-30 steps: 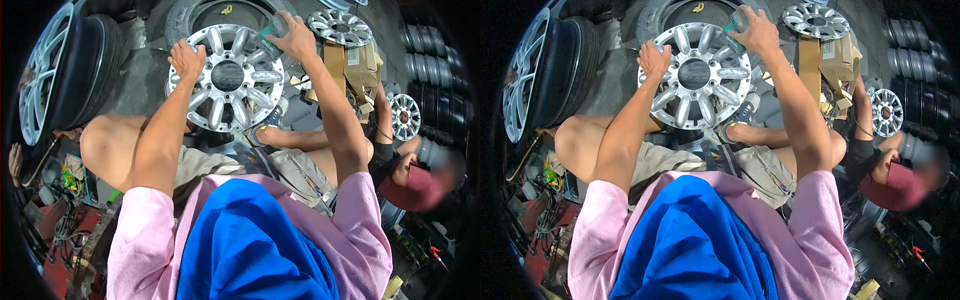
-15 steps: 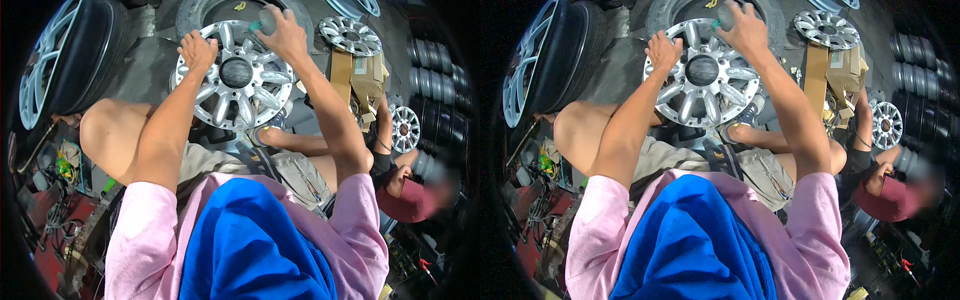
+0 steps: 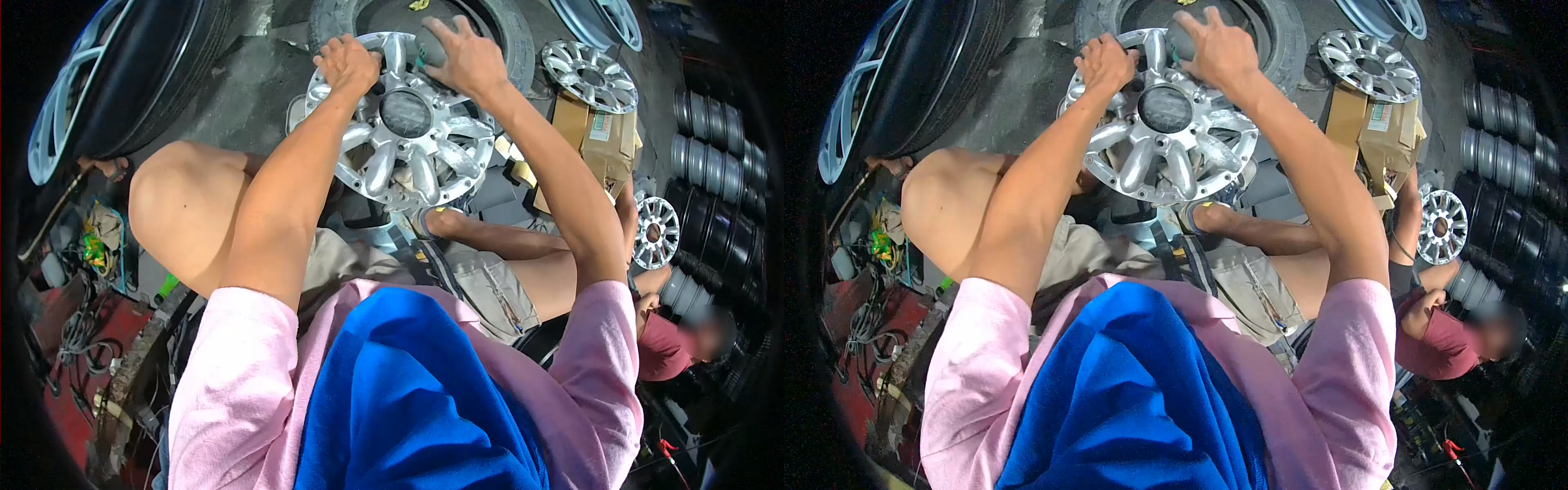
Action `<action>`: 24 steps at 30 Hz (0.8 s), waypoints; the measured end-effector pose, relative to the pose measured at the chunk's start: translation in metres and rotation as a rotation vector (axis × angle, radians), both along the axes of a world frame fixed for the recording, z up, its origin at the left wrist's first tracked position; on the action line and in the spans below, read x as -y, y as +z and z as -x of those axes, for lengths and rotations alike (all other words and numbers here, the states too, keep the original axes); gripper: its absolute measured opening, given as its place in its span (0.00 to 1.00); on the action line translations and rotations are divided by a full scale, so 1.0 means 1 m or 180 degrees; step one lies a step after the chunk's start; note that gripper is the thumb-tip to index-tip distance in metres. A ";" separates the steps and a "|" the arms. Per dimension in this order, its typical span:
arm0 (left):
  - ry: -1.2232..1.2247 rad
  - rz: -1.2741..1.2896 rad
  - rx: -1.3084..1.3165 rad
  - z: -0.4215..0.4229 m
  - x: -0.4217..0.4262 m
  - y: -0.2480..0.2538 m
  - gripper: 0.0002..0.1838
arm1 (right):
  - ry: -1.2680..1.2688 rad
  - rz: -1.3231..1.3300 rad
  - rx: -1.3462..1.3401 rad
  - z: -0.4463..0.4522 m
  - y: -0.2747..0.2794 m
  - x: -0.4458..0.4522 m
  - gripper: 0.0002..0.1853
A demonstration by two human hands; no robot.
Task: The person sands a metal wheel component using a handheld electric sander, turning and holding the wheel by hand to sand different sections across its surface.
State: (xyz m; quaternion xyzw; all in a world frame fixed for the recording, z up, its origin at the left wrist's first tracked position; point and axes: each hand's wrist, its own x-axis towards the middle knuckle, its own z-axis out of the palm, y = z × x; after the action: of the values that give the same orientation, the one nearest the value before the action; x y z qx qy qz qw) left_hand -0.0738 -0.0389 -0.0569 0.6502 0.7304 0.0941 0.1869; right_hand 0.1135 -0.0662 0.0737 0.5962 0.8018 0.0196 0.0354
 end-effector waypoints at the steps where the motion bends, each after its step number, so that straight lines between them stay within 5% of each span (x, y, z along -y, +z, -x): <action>1: 0.0019 0.0024 -0.0010 0.000 0.000 0.002 0.38 | 0.0019 0.0024 -0.0010 -0.001 -0.002 -0.007 0.43; 4: 0.0005 0.0101 0.0047 0.000 -0.001 0.001 0.38 | -0.0329 -0.0324 -0.0622 0.003 0.010 -0.023 0.38; 12: 0.0063 0.0393 -0.0109 -0.007 -0.014 -0.002 0.37 | 0.0066 0.0021 0.0057 -0.029 -0.007 -0.003 0.44; 24: 0.0126 0.0107 -0.0172 -0.008 -0.016 -0.007 0.36 | 0.0135 -0.0266 -0.0330 -0.016 0.001 0.011 0.39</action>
State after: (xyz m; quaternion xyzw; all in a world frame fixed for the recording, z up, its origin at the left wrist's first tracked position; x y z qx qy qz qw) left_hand -0.0661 -0.0228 -0.0637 0.6347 0.7493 0.0679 0.1761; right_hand 0.1292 -0.0767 0.0749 0.5802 0.8135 0.0229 -0.0315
